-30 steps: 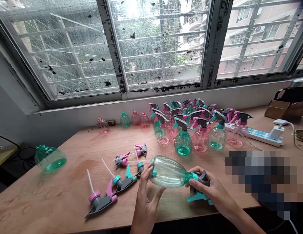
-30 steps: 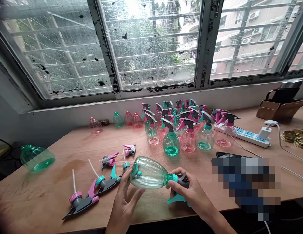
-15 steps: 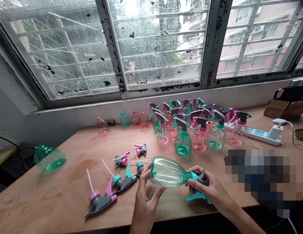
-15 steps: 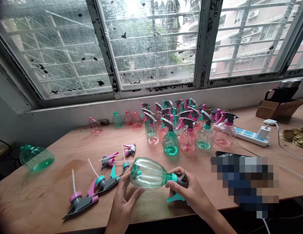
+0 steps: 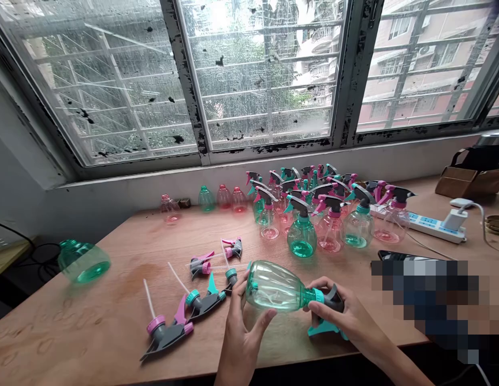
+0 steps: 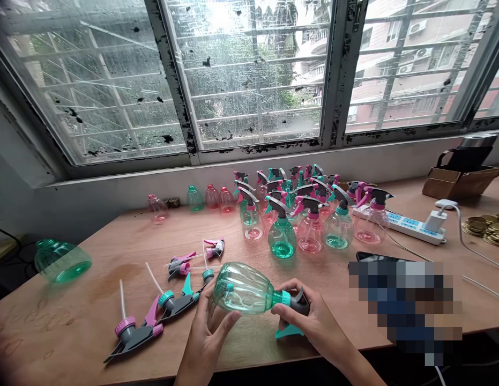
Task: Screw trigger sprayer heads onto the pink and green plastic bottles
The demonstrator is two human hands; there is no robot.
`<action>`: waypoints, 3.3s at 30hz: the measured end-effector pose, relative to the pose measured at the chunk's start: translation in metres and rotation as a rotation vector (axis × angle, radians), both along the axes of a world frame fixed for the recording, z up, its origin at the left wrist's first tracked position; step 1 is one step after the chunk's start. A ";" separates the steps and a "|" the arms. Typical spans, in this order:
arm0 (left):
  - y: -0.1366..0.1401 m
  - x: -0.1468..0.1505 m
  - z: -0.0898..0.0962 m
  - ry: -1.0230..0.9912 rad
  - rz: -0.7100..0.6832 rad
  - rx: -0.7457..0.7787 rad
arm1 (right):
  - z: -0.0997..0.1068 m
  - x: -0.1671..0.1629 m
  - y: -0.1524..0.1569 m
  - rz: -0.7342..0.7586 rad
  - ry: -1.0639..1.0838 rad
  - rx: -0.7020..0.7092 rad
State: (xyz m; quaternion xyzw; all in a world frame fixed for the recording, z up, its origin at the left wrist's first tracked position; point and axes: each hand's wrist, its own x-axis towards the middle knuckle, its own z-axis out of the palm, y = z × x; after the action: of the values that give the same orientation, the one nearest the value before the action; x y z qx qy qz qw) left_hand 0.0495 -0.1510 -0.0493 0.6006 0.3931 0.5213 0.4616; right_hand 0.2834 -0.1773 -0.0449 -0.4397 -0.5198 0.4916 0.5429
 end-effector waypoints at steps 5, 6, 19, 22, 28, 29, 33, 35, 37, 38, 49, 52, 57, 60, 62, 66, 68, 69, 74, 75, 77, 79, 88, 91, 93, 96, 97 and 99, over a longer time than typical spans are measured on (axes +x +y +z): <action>-0.002 0.001 0.001 0.043 0.055 0.021 | -0.001 0.002 0.000 0.015 -0.004 -0.006; -0.002 0.000 0.000 0.050 0.058 0.013 | -0.001 0.001 0.000 0.009 -0.019 0.001; -0.001 0.000 -0.003 0.007 0.052 -0.015 | -0.002 0.001 0.000 0.026 0.052 -0.015; -0.002 -0.001 -0.005 0.023 0.039 -0.027 | -0.002 0.001 0.000 0.035 0.035 -0.013; -0.002 -0.002 -0.005 -0.031 -0.010 -0.043 | -0.002 0.001 0.002 0.033 0.048 -0.005; -0.002 -0.002 -0.004 -0.027 -0.019 -0.036 | -0.002 0.001 0.002 0.035 0.052 -0.007; -0.001 0.000 -0.002 0.003 -0.004 -0.007 | -0.003 0.003 0.004 0.039 0.066 -0.020; -0.001 0.000 -0.002 0.019 -0.007 -0.006 | -0.004 0.004 0.004 0.038 0.073 -0.018; -0.002 0.000 -0.002 0.027 -0.009 -0.006 | -0.004 0.005 0.004 0.041 0.068 -0.014; -0.002 0.000 -0.002 0.022 -0.004 -0.006 | -0.004 0.005 0.004 0.043 0.062 -0.014; -0.001 -0.001 0.004 0.159 0.065 0.105 | -0.008 0.006 0.005 0.045 0.148 -0.039; -0.003 -0.001 0.006 0.157 0.026 0.068 | -0.009 0.007 0.006 0.059 0.153 -0.038; -0.004 -0.002 0.005 0.108 -0.015 0.006 | -0.007 0.007 0.005 0.078 0.132 -0.021; -0.001 -0.002 0.004 0.086 0.012 0.024 | -0.007 0.007 0.005 0.074 0.134 -0.028; 0.001 -0.003 0.002 0.085 0.026 0.042 | -0.009 0.007 0.005 0.066 0.149 -0.033; 0.001 -0.003 0.001 0.098 0.021 0.042 | -0.010 0.007 0.006 0.083 0.151 -0.026; 0.000 -0.002 0.002 0.112 0.009 0.025 | -0.009 0.006 0.005 0.084 0.134 -0.018; -0.001 -0.002 0.003 0.116 0.003 0.015 | -0.008 0.006 0.005 0.080 0.126 -0.015; -0.002 -0.002 0.005 0.102 -0.011 0.001 | -0.004 0.003 0.004 0.065 0.105 -0.009; -0.001 -0.002 0.005 0.102 -0.012 0.012 | -0.003 0.003 0.004 0.065 0.106 -0.010; 0.001 -0.002 0.003 0.105 -0.008 0.038 | -0.003 0.004 0.004 0.064 0.111 -0.013; 0.002 -0.003 0.001 0.115 0.000 0.051 | -0.003 0.004 0.004 0.070 0.111 -0.017; -0.002 -0.002 -0.003 -0.016 0.000 0.025 | -0.004 0.002 0.002 0.061 0.093 -0.010; -0.002 -0.001 -0.001 -0.057 0.000 0.008 | -0.003 0.003 0.002 0.056 0.092 -0.009; -0.002 -0.001 0.001 -0.068 -0.009 -0.022 | -0.003 0.004 0.002 0.055 0.105 -0.016; -0.004 -0.001 0.001 -0.099 -0.070 -0.088 | -0.004 0.004 0.002 0.070 0.117 -0.026; -0.005 -0.001 0.001 -0.113 -0.081 -0.096 | -0.005 0.004 0.002 0.077 0.112 -0.027; -0.006 -0.001 -0.001 -0.147 -0.056 -0.084 | -0.005 0.002 0.001 0.089 0.094 -0.031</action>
State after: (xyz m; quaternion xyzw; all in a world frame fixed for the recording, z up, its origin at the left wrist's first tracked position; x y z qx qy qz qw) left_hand 0.0485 -0.1570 -0.0501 0.5515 0.3628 0.5339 0.5284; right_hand 0.2856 -0.1759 -0.0499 -0.4011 -0.5052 0.5431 0.5375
